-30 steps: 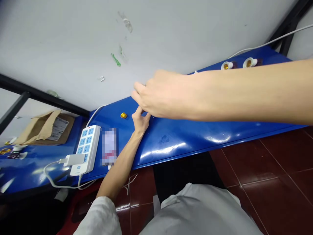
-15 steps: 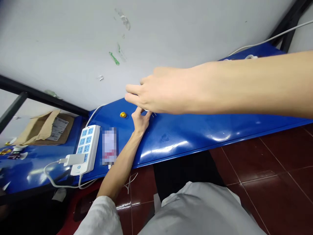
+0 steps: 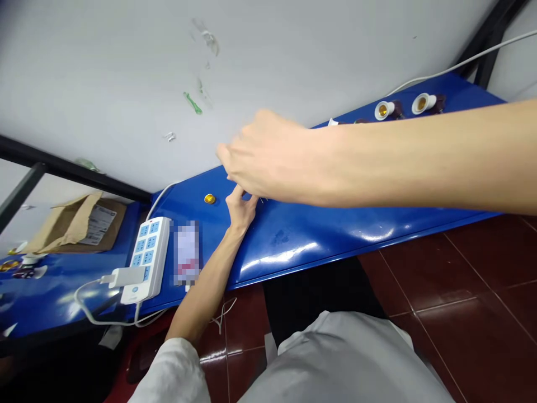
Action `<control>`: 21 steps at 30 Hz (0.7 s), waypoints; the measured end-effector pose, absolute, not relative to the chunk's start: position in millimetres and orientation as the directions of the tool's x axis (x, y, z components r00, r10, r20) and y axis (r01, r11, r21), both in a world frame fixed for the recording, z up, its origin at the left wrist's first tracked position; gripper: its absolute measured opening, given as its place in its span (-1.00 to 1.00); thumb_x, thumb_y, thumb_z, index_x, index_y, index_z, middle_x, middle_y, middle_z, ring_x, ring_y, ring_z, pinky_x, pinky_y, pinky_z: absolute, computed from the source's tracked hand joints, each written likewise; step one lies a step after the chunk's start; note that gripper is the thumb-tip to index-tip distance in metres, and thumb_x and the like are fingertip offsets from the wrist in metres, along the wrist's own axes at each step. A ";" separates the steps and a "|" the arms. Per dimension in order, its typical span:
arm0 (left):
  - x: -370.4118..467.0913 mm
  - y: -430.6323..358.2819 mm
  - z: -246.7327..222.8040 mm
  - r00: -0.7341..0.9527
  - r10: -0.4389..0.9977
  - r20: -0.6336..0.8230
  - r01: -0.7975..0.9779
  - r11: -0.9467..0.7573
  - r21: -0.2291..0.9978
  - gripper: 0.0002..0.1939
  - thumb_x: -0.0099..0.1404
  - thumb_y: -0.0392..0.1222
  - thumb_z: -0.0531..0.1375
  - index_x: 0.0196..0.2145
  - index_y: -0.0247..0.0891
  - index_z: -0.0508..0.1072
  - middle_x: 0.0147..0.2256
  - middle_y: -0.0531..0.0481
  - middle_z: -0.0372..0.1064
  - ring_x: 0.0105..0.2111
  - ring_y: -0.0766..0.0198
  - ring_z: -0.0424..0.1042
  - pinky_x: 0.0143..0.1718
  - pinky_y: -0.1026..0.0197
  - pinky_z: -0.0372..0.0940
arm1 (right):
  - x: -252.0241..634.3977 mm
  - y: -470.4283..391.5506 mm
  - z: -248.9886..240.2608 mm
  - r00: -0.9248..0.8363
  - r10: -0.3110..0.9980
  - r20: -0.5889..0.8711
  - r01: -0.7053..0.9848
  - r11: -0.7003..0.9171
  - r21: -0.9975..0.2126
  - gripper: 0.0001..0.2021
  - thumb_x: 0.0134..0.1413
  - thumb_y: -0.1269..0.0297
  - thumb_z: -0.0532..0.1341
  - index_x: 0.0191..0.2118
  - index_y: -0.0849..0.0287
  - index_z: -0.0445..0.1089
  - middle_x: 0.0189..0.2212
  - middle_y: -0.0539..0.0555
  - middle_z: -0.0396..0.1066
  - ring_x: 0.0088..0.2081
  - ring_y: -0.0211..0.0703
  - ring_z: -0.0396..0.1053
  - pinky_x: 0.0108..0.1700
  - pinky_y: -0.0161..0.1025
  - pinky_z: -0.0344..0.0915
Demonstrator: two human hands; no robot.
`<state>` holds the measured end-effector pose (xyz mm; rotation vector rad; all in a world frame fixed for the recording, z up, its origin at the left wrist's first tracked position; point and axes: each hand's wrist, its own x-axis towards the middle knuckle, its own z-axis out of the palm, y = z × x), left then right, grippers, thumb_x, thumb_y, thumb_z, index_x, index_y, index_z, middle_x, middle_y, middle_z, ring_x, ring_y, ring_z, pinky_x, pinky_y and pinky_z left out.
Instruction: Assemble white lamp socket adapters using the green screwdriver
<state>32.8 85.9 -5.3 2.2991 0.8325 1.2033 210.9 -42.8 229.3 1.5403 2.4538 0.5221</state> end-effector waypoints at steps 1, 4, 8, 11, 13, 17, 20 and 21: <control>32.7 85.6 -4.6 0.447 0.674 0.588 0.315 -0.734 0.602 -0.67 0.42 -0.04 0.38 0.06 -0.23 0.60 0.00 -0.15 0.68 0.01 0.04 0.68 0.16 0.05 0.56 | 213.2 -41.7 231.3 -0.444 0.894 -0.061 0.798 0.425 0.427 -0.80 0.37 0.49 0.00 -0.05 0.34 0.33 -0.15 0.18 0.38 -0.26 -0.18 0.39 -0.38 -0.23 0.11; 32.6 85.3 -3.2 0.434 0.685 0.585 0.317 -0.724 0.613 -0.63 0.41 -0.01 0.39 0.08 -0.23 0.60 0.03 -0.16 0.68 0.02 0.04 0.68 0.13 0.05 0.57 | 223.0 -37.1 234.7 -0.521 0.817 -0.245 0.665 0.569 0.484 -0.72 0.41 0.48 0.02 0.14 0.34 0.29 0.16 0.25 0.24 -0.17 -0.24 0.32 -0.33 -0.25 0.12; 32.3 85.2 -2.6 0.411 0.713 0.569 0.309 -0.695 0.649 -0.62 0.41 -0.01 0.39 0.09 -0.23 0.60 0.04 -0.15 0.67 0.00 0.05 0.69 0.10 0.07 0.58 | 236.0 -31.8 227.9 -0.631 0.723 -0.281 0.559 0.675 0.482 -0.65 0.45 0.43 0.05 0.26 0.33 0.27 0.14 0.24 0.22 -0.12 -0.23 0.26 -0.22 -0.21 0.16; 32.6 84.8 -2.2 0.405 0.728 0.554 0.328 -0.681 0.655 -0.63 0.40 -0.07 0.40 0.10 -0.22 0.60 0.04 -0.14 0.67 0.02 0.06 0.68 0.12 0.08 0.58 | 236.3 -31.4 225.3 -0.635 0.710 -0.304 0.524 0.685 0.507 -0.71 0.43 0.45 0.04 0.17 0.32 0.32 0.10 0.20 0.22 -0.16 -0.26 0.27 -0.22 -0.18 0.17; 33.2 84.3 -1.9 0.410 0.731 0.545 0.350 -0.678 0.646 -0.66 0.38 -0.11 0.42 0.07 -0.21 0.61 0.01 -0.12 0.68 0.01 0.06 0.68 0.14 0.08 0.57 | 231.3 -32.8 227.9 -0.622 0.713 -0.326 0.510 0.683 0.522 -0.75 0.42 0.48 0.04 0.10 0.30 0.33 0.11 0.18 0.22 -0.18 -0.29 0.29 -0.24 -0.19 0.18; 35.1 82.7 -1.3 0.397 0.740 0.543 0.383 -0.671 0.635 -0.75 0.36 -0.14 0.43 -0.03 -0.21 0.63 -0.07 -0.08 0.69 -0.04 0.07 0.68 0.08 0.09 0.59 | 219.7 -33.9 234.5 -0.600 0.749 -0.280 0.557 0.643 0.525 -0.69 0.39 0.53 0.00 0.16 0.31 0.25 0.11 0.16 0.24 -0.15 -0.27 0.36 -0.27 -0.22 0.20; 36.3 81.4 -1.6 0.408 0.733 0.543 0.381 -0.678 0.629 -0.79 0.34 -0.15 0.45 -0.09 -0.22 0.63 -0.09 -0.07 0.70 -0.08 0.09 0.69 0.03 0.11 0.60 | 216.2 -29.6 234.0 -0.583 0.773 -0.250 0.580 0.611 0.538 -0.66 0.35 0.56 0.00 0.17 0.33 0.23 0.07 0.15 0.27 -0.17 -0.22 0.41 -0.29 -0.24 0.21; 36.4 80.9 -1.9 0.416 0.730 0.542 0.380 -0.681 0.626 -0.79 0.34 -0.14 0.46 -0.11 -0.22 0.63 -0.10 -0.07 0.70 -0.08 0.09 0.69 0.03 0.13 0.59 | 215.7 -27.5 233.1 -0.579 0.781 -0.236 0.599 0.603 0.527 -0.67 0.33 0.57 0.01 0.15 0.34 0.24 0.05 0.16 0.28 -0.18 -0.22 0.41 -0.29 -0.25 0.22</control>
